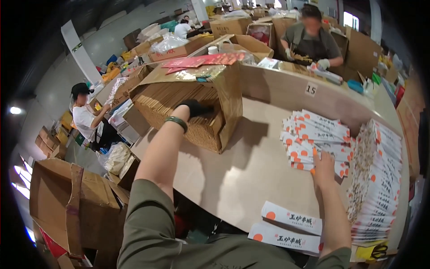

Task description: Packaging thin wooden sticks, likely fan ribs, into white paper sleeves.

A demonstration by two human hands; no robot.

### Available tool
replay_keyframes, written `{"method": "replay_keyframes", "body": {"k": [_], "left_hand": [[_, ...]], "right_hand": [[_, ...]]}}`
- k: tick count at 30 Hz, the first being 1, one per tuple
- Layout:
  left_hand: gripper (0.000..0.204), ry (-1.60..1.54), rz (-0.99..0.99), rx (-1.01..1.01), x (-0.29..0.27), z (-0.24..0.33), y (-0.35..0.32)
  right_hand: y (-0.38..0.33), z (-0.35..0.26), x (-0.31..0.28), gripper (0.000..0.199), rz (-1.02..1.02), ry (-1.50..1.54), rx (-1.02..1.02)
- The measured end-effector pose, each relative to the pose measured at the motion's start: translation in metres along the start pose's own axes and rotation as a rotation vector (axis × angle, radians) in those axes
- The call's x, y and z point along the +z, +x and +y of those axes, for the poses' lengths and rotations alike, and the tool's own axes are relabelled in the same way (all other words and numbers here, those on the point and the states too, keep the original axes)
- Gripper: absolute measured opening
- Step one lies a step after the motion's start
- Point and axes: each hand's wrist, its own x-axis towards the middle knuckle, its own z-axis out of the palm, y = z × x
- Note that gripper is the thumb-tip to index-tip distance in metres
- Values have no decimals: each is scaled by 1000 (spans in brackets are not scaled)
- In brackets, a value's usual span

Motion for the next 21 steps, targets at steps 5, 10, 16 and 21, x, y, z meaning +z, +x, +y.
{"method": "replay_keyframes", "body": {"k": [5, 10, 16, 21], "left_hand": [[78, 54, -129, -40, -1, 10, 30], [73, 89, -194, -101, -17, 6, 38], [51, -459, -179, -8, -22, -19, 14], [22, -2141, -265, 367, 46, 14, -80]], "right_hand": [[-46, -20, -44, 53, -47, 261, -72], [-72, -18, -55, 45, -27, 177, -109], [-69, -39, -75, 36, 64, 241, -138], [-56, -95, -97, 30, 94, 571, -255]]}}
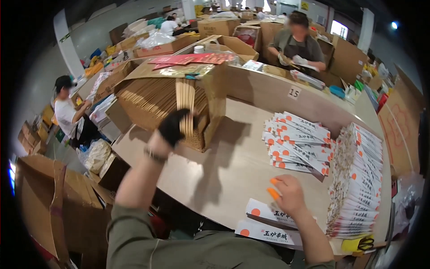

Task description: Packaging thin wooden sticks, likely fan ribs, into white paper sleeves.

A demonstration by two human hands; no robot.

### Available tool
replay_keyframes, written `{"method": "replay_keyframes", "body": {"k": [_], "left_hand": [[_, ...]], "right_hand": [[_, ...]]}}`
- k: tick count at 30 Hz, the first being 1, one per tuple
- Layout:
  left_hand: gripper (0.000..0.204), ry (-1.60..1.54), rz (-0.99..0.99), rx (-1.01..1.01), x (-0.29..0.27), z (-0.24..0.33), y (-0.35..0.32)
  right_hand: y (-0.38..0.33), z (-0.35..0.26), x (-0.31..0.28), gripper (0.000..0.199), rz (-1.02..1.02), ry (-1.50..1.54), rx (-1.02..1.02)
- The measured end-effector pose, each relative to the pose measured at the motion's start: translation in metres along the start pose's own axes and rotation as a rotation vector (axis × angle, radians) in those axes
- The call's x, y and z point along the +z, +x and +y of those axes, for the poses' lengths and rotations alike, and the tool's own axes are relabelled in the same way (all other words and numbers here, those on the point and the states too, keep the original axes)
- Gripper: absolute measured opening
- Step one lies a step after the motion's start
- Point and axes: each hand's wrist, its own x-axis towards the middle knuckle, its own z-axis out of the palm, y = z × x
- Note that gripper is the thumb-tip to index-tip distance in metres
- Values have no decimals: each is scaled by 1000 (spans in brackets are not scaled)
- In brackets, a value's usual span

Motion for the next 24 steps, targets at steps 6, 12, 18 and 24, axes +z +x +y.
{"method": "replay_keyframes", "body": {"k": [6, 12, 18, 24], "left_hand": [[39, 548, 222, 39, 51, -187, -123], [47, 1211, 101, 416, 42, -227, -141], [49, 1138, 112, -12, 44, -215, -152], [50, 201, -62, -355, 43, -220, -153]], "right_hand": [[61, -97, 46, 97, -18, 883, 223], [38, -118, 97, 73, 221, 766, 98], [36, -121, 95, 57, 250, 1251, 403], [52, -100, 74, 76, 132, 1232, 645]]}}
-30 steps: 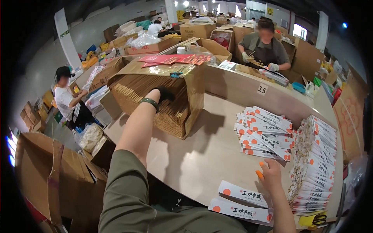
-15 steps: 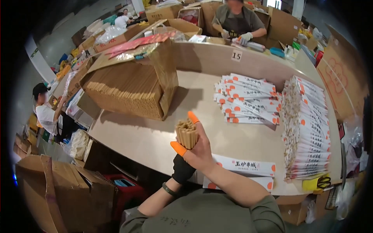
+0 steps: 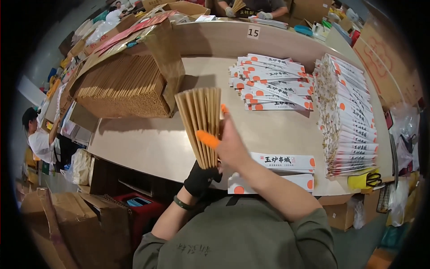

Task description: Packaging thin wooden sticks, likely fan ribs, into white paper sleeves.

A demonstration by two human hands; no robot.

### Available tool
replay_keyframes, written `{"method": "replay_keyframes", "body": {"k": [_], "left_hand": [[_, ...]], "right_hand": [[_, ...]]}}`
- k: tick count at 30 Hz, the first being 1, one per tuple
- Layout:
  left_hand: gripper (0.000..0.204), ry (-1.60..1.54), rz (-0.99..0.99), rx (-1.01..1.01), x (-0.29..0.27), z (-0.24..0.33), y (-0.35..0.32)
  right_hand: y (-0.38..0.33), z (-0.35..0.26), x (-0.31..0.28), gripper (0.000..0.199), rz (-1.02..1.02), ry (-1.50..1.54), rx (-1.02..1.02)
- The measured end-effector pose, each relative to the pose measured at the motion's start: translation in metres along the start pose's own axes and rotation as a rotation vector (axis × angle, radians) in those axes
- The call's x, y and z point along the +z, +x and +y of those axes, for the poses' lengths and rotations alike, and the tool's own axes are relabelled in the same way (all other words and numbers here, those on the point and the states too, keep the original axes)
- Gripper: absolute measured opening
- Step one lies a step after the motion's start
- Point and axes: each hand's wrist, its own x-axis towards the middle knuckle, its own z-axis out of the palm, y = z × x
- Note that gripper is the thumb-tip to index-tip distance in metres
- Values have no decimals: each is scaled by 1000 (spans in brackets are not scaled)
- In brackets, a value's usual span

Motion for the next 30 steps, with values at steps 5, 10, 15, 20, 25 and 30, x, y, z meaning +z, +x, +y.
{"method": "replay_keyframes", "body": {"k": [5, 10, 15, 20, 25, 30], "left_hand": [[56, -510, 63, 0, 28, 35, -4], [58, -652, -88, -30, 10, 33, -13], [55, -420, 40, -88, 20, 36, -16], [51, -499, 2, -87, 21, 38, -15], [44, -551, 14, -154, 18, 35, -13], [32, -134, 195, -20, 18, 30, -7]], "right_hand": [[-38, -15, -88, 44, -34, -545, -153], [-78, -11, -112, 29, -78, -907, -162], [-81, -2, -110, 30, -271, -1303, -550], [-78, 5, -106, 28, -272, -1333, -553], [-77, 17, -113, 28, -292, -1359, -533], [-78, 22, -111, 31, -204, -1358, -599]]}}
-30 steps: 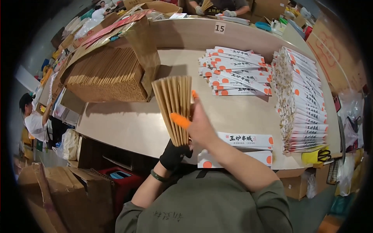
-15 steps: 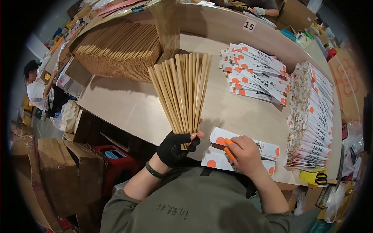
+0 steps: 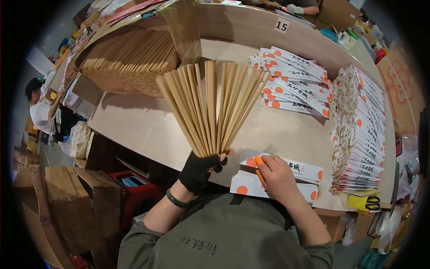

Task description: Packaging thin wooden sticks, likely fan ribs, into white paper sleeves.

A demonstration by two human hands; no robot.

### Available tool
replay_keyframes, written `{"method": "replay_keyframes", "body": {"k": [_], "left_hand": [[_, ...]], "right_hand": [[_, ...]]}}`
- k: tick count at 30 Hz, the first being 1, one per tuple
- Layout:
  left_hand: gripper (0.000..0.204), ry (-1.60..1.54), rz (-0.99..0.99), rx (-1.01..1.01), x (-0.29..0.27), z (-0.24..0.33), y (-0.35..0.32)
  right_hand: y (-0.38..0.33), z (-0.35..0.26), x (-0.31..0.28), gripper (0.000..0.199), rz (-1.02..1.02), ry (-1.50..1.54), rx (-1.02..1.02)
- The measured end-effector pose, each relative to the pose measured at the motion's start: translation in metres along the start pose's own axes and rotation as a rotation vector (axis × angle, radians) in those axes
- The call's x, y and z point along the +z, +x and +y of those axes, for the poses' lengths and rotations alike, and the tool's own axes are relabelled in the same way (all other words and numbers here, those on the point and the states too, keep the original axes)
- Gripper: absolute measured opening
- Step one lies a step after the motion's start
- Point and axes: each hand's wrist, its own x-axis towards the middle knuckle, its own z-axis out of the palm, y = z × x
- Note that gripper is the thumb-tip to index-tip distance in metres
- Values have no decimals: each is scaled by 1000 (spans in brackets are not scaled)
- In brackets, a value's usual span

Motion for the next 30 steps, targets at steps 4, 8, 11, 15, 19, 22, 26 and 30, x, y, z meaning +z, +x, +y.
{"method": "replay_keyframes", "body": {"k": [4, 8, 11, 15, 19, 22, 26, 30], "left_hand": [[27, 1155, 535, 960, -23, 5, 16], [37, 1434, 561, 1244, -31, 32, 9], [37, 1547, 525, 1274, -33, 38, 3], [37, 1596, 460, 1274, -28, 35, 3], [36, 1443, 436, 1082, -24, 5, 15], [33, 972, 374, 416, -21, -40, 21], [34, 788, 295, 164, 11, -44, 27], [33, 792, 211, 217, 25, -46, 38]], "right_hand": [[-2, -1, 3, 30, -3, -27, -1], [-8, 4, 8, 31, 6, 54, -41], [-9, 7, 4, 35, -1, 131, -46], [-5, 22, 5, 42, -65, 769, 428], [4, 19, -11, 53, -258, 443, 330], [6, 16, -12, 60, -244, 218, 269], [3, 16, -10, 60, -241, 211, 297], [-3, 19, -3, 59, -206, 185, 276]]}}
